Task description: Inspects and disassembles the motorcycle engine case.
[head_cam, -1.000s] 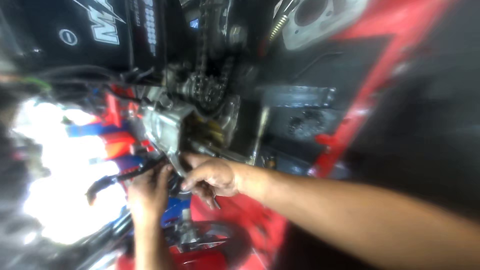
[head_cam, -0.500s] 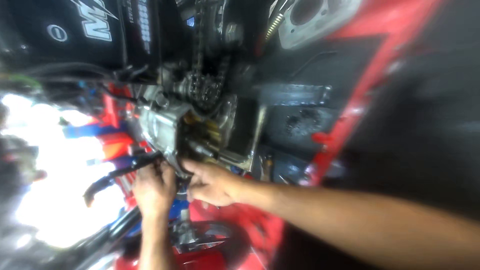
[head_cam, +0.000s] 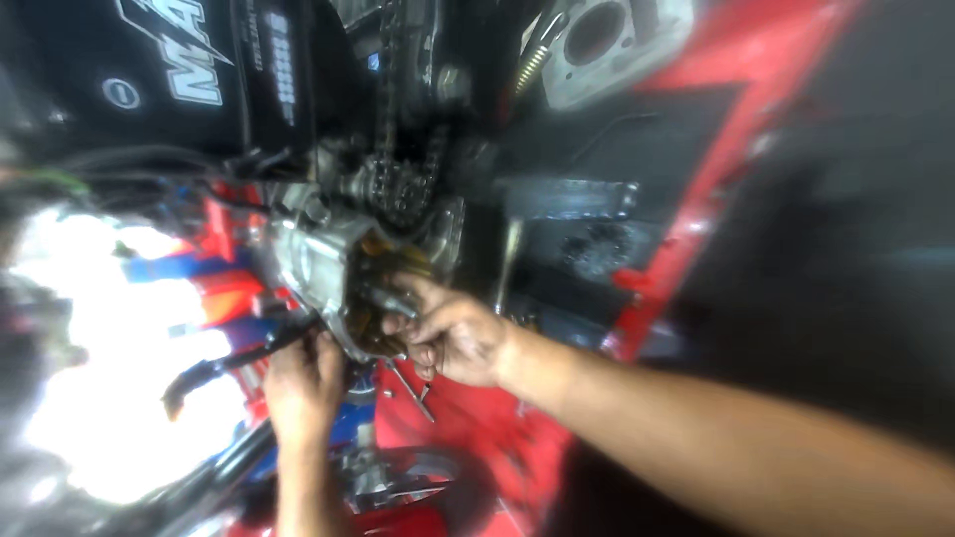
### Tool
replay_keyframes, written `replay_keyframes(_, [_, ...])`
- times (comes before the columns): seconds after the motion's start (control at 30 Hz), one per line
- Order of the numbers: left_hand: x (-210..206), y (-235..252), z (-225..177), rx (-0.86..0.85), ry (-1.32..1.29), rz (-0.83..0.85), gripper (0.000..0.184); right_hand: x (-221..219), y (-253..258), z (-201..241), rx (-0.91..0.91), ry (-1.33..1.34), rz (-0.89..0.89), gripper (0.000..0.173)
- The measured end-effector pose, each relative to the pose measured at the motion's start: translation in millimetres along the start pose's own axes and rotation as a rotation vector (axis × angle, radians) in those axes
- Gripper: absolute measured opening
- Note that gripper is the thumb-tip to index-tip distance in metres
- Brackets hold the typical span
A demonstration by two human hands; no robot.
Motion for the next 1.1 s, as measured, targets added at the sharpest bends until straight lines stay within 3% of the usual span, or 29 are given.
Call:
replay_keyframes(0.1, [-1,-1,-3,-0.005,0.040,-0.007,0.038,6,1,9,-0.016,-0.241,0.041,0.093])
replay_keyframes(0.2, [-5,0,-3,0.085,-0.065,-0.069,0.033,6,2,20,-0.041,-0.420,0.083,0.089])
replay_keyframes(0.3, [-11,0,-3,0.110,-0.196,-0.156,0.030,-1,0,31,-0.090,-0.715,-0.095,0.075])
replay_keyframes(0.4, [-11,-2,0,0.098,-0.300,-0.159,0.027,-3,-4,43,0.002,-1.298,-0.379,0.062])
replay_keyframes(0.5, [-8,-4,7,0.106,-0.303,-0.102,0.025,-10,-9,51,0.148,-1.718,-0.414,0.061])
replay_keyframes(0.6, [-3,-5,8,0.133,-0.224,-0.030,0.028,-14,-4,57,0.008,-1.954,-0.406,0.064])
replay_keyframes(0.73, [-2,-3,7,0.159,-0.302,-0.076,0.025,-22,-1,55,-0.093,-1.953,-0.329,0.080])
replay_keyframes(0.87, [-2,3,4,0.151,-0.410,-0.120,0.022,-26,-5,54,0.063,-1.988,-0.294,0.069])
replay_keyframes(1.0, [-2,1,7,0.161,-0.423,-0.091,0.022,-19,3,54,-0.177,-1.513,-0.162,0.075])
replay_keyframes(1.1, [0,2,4,0.134,-0.256,-0.031,0.027,-14,1,47,-0.240,-1.196,-0.081,0.078])
Point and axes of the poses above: each hand's wrist, its own y-axis towards the middle knuckle, its own x-axis out of the back of the hand, z = x × y, the point moved 6 cm from there along y, towards the middle knuckle
